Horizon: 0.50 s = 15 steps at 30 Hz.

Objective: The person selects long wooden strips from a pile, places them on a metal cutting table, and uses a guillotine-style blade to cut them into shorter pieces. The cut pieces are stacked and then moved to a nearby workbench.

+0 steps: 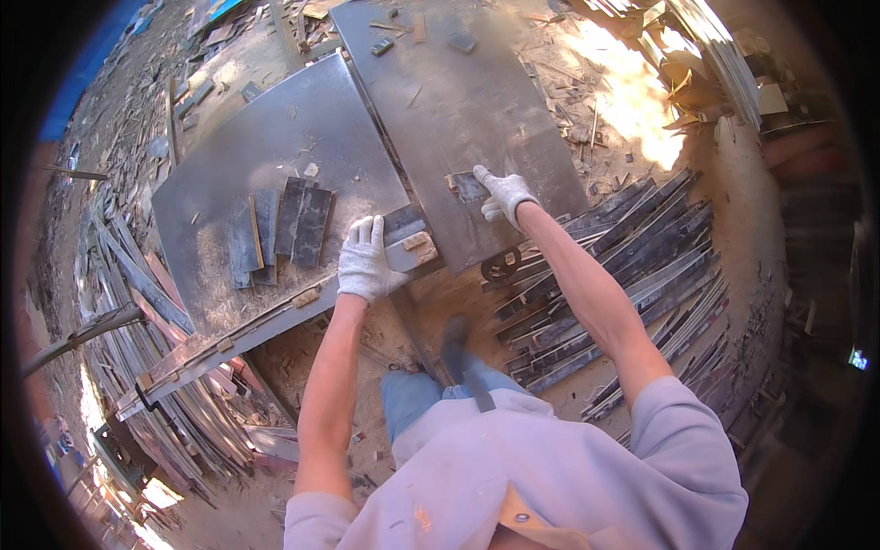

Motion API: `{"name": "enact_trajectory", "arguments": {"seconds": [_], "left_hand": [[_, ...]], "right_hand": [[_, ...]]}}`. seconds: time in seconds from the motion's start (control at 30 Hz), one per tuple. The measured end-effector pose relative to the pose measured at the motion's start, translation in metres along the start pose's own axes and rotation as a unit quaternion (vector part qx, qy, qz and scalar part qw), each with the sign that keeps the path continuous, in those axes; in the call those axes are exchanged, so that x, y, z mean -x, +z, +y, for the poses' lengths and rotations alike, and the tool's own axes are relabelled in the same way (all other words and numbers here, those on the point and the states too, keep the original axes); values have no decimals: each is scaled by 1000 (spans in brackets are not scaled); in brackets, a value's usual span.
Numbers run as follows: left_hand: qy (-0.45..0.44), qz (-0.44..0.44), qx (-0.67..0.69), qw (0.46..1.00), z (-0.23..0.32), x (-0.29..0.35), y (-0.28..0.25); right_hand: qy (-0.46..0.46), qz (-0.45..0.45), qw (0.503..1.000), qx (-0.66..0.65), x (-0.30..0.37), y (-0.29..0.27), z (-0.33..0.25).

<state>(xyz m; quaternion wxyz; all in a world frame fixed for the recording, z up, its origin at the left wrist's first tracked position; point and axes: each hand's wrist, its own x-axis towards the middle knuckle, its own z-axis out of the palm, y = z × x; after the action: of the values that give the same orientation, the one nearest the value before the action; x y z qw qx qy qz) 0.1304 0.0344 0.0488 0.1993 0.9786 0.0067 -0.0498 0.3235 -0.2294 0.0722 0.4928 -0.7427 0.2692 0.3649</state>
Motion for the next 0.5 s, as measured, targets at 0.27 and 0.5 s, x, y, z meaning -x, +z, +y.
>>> {"name": "enact_trajectory", "arguments": {"seconds": [0.27,0.5], "left_hand": [[-16,-9,9,1000,-1,-2,4],[-26,-27,10,999,-3,0,3]], "right_hand": [[-473,51,682,555,-39,16,-27],[-288,-243,909,177,-59,30,-71]]}}
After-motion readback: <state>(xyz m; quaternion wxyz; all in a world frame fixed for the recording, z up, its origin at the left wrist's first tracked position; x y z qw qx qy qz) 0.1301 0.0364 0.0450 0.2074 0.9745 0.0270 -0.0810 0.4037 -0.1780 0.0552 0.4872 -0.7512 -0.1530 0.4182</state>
